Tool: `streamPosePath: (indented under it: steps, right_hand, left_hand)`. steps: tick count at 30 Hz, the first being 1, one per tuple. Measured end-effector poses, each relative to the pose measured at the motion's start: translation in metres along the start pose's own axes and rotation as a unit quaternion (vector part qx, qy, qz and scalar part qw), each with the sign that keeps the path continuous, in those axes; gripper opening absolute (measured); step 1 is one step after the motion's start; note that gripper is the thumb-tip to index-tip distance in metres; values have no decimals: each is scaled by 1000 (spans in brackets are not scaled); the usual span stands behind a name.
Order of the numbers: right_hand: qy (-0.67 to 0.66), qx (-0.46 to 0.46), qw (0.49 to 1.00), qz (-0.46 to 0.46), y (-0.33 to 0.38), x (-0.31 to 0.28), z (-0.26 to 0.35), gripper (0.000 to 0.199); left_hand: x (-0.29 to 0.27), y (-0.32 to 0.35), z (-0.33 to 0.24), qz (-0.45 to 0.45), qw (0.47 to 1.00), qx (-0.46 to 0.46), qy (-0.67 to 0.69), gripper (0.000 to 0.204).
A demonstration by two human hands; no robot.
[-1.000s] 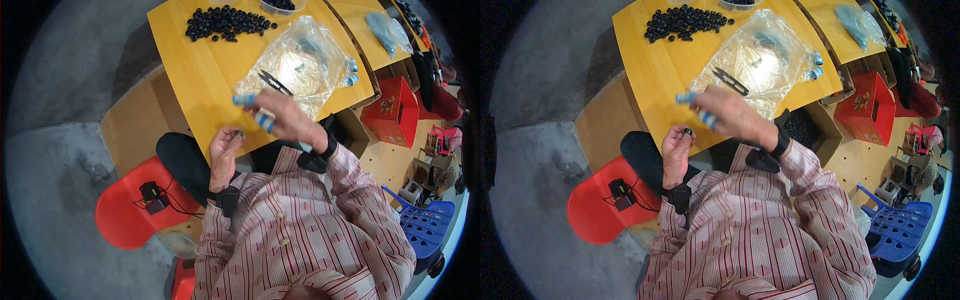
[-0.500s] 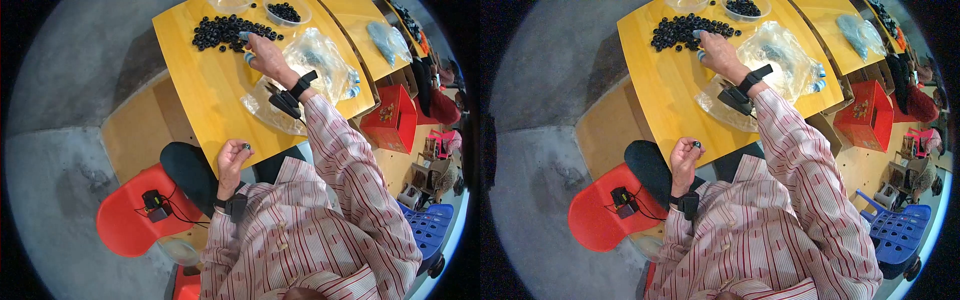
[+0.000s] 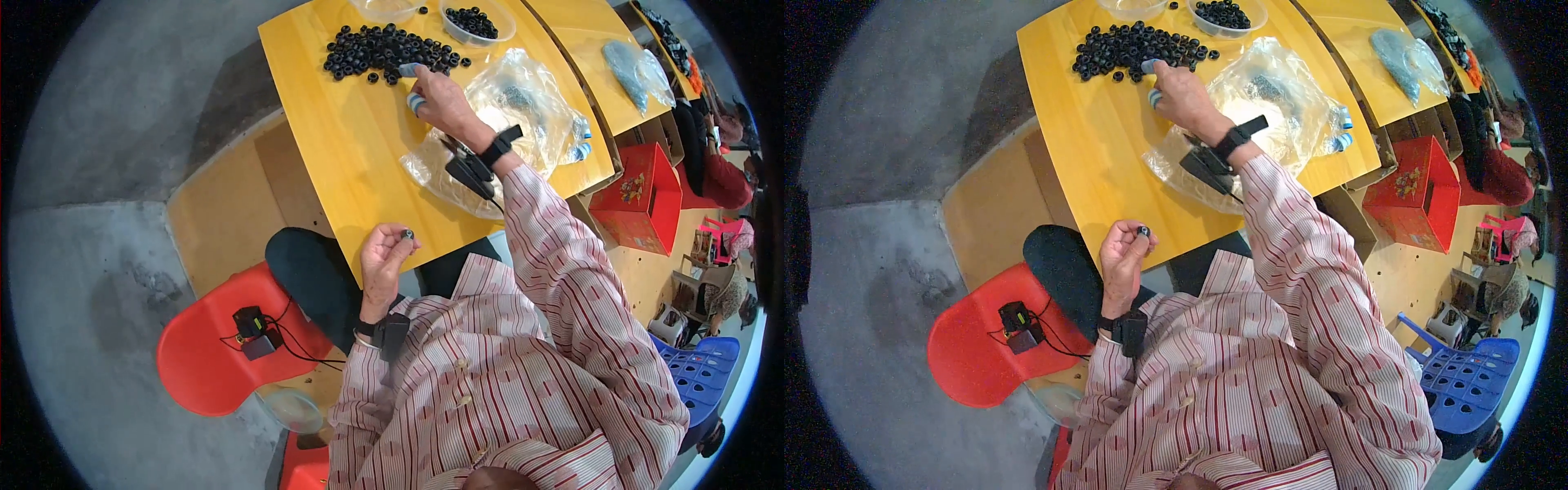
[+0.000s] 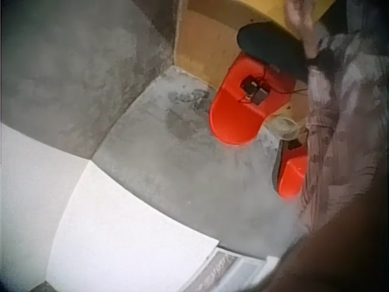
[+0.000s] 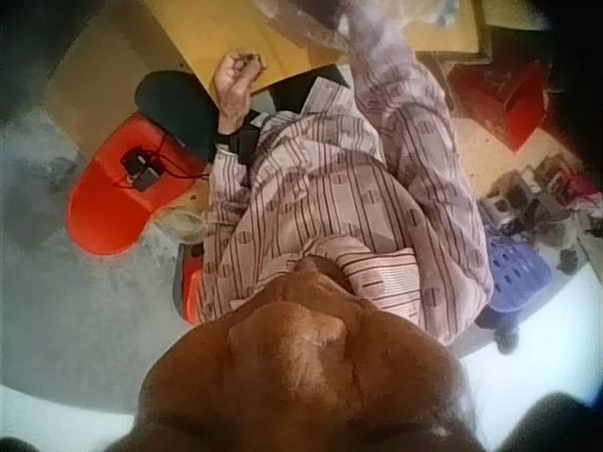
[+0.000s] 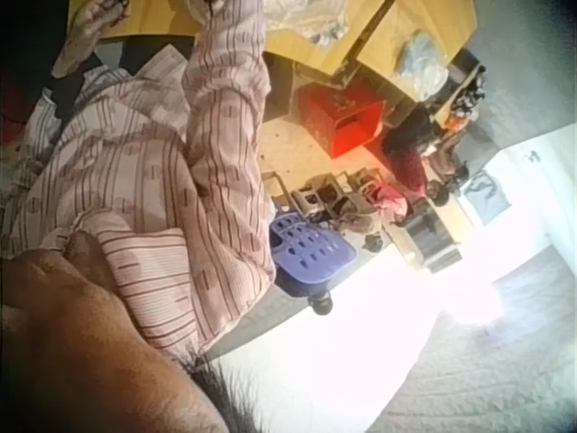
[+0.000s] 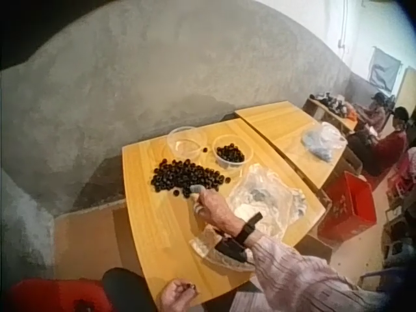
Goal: The person assembles small black electronic components with blue and white connectors by hand, using small snips to aid in the assembly.
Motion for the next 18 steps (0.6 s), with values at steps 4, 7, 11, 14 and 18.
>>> streamPosePath:
  steps: [4,7,11,14,18]
  right_hand:
    - [-293,18,956,31,36,-32,51,38]
    - [-514,20,858,15,68,-32,97,45]
    - [-577,48,814,43,99,-19,142,48]
    - [-569,25,821,35,105,-14,156,48]
    - [-535,-21,844,30,111,-5,165,45]
  left_hand:
    - [2,1,-7,-43,999,33,7,15]
    - [13,7,-25,-83,992,73,67,18]
    - [14,19,-35,-112,979,120,125,22]
    - [15,30,-40,-104,975,149,126,24]
    - [14,45,-39,-120,968,183,122,22]
Point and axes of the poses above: each hand's wrist, its own y-axis away from the middle knuckle, its own x-axis out of the palm, z = x × y, the point moved 1 cm from there along -y, towards the middle knuckle, and after that the axes turned 12 degrees about -x, right-handed, at the moved point
